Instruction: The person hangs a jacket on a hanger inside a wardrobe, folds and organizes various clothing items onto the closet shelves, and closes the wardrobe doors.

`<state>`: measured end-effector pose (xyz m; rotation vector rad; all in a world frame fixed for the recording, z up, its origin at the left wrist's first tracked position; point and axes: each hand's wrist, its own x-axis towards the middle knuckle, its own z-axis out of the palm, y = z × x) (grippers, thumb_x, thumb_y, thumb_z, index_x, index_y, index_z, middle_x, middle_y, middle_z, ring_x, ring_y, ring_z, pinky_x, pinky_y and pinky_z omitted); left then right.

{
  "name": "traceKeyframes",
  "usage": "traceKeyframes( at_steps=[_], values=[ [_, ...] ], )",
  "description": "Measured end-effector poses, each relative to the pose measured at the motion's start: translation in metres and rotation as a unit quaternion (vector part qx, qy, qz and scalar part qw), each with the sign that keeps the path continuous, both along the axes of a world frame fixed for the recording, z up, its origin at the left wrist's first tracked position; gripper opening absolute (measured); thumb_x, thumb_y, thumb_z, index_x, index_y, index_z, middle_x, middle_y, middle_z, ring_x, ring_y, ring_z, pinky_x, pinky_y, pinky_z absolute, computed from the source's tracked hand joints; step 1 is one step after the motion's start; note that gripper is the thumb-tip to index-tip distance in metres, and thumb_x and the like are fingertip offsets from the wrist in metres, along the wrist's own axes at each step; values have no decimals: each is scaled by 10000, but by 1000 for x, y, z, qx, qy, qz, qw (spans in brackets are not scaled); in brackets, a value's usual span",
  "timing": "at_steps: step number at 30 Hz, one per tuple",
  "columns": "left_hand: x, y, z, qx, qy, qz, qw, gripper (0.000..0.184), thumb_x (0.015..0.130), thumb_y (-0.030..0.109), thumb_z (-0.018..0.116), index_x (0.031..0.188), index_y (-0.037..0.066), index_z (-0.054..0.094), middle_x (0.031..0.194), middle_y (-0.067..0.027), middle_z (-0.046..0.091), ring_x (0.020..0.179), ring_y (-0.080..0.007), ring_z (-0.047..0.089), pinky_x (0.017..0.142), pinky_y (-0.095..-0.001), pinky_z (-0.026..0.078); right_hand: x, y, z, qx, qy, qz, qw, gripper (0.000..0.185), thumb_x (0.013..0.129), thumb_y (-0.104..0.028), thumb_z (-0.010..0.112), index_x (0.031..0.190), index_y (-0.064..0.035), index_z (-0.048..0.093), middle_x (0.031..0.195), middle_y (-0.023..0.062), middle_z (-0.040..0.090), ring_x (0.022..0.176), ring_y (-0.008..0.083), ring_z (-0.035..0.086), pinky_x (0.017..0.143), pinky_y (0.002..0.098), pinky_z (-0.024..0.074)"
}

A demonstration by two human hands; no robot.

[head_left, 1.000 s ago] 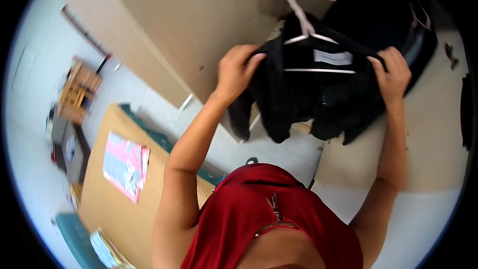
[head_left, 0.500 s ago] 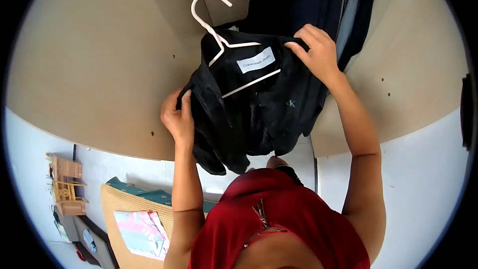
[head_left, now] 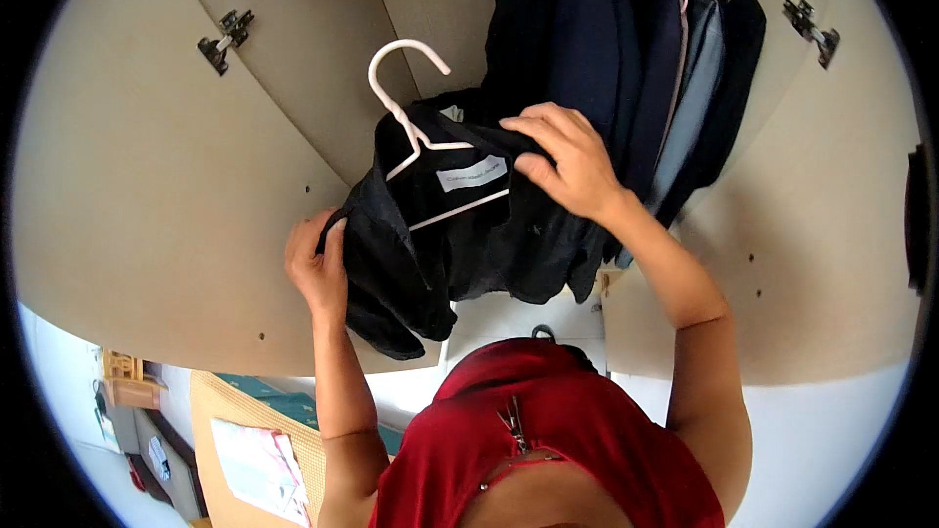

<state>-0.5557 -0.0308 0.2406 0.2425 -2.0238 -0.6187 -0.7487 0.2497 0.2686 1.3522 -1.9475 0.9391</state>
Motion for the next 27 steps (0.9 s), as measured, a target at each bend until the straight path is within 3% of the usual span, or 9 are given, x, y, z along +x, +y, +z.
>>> traceKeyframes(
  at_steps=[2, 3, 6, 7, 10, 15, 21, 24, 27],
  values=[
    [2, 9, -7, 37, 24, 23, 999, 111, 806, 6, 693, 916, -11, 685, 835, -122, 665, 785, -258, 617, 743, -326, 468, 6, -9, -5, -5, 58, -14, 998, 620, 817, -497, 638, 1213, -24, 574, 1115, 147, 541, 1039, 337, 527, 938, 450, 394],
    [4, 8, -8, -17, 36, 33, 999, 122, 806, -2, 693, 929, -6, 688, 805, -118, 647, 753, -247, 600, 717, -330, 462, 12, -16, -9, -13, 54, -24, 998, 684, 792, -529, 653, 1245, -27, 551, 1128, 145, 513, 1055, 347, 505, 951, 461, 381],
    [7, 20, -3, -28, 8, 85, 996, 129, 806, -4, 694, 935, -1, 691, 779, -116, 627, 726, -235, 579, 694, -327, 453, 14, -29, -11, -21, 66, -68, 995, 521, 723, -299, 740, 1162, -47, 614, 1010, 110, 490, 956, 272, 506, 868, 419, 408],
    [6, 23, -3, -17, 23, 82, 996, 136, 801, -5, 697, 936, 6, 695, 762, -113, 608, 712, -227, 562, 674, -310, 442, 12, -27, -8, -34, 94, -74, 992, 484, 653, -142, 746, 1119, -61, 644, 935, 74, 497, 871, 231, 512, 785, 370, 428],
    [6, 29, -3, -45, 16, 110, 993, 150, 791, -11, 699, 939, 7, 695, 740, -105, 587, 690, -221, 544, 657, -303, 432, -8, -18, -15, -63, 83, -44, 994, 505, 632, -46, 714, 1133, -79, 665, 803, 57, 478, 732, 231, 494, 672, 327, 442],
    [18, 35, 15, -116, -71, 136, 981, 279, 745, -39, 698, 1015, 31, 709, 694, -91, 517, 647, -209, 498, 623, -320, 419, -13, -42, -2, -60, -71, 63, 994, 289, 744, -25, 678, 1031, -43, 651, 865, 162, 690, 737, 271, 686, 612, 374, 541],
    [42, 28, 21, -201, -97, 154, 962, 325, 705, -44, 692, 1021, 27, 716, 660, -91, 486, 609, -207, 480, 589, -325, 411, 18, -94, 8, -83, -157, 201, 963, 200, 826, -57, 643, 1018, 2, 639, 714, 141, 670, 608, 273, 670, 525, 371, 517],
    [63, 17, 20, -139, -104, 159, 972, 310, 722, -53, 667, 1023, 5, 704, 671, -104, 499, 615, -213, 486, 594, -326, 412, 32, -117, 20, -149, -105, 264, 947, 212, 842, -132, 640, 1007, 1, 643, 744, 149, 678, 664, 300, 679, 592, 415, 534],
    [78, 5, 16, -112, -54, 185, 975, 260, 790, -66, 618, 1042, -34, 677, 706, -138, 540, 649, -230, 519, 620, -326, 426, 37, -119, 33, -60, -67, 311, 946, 461, 817, -187, 678, 1237, -46, 551, 998, 124, 616, 908, 285, 605, 799, 394, 498]
  ],
)
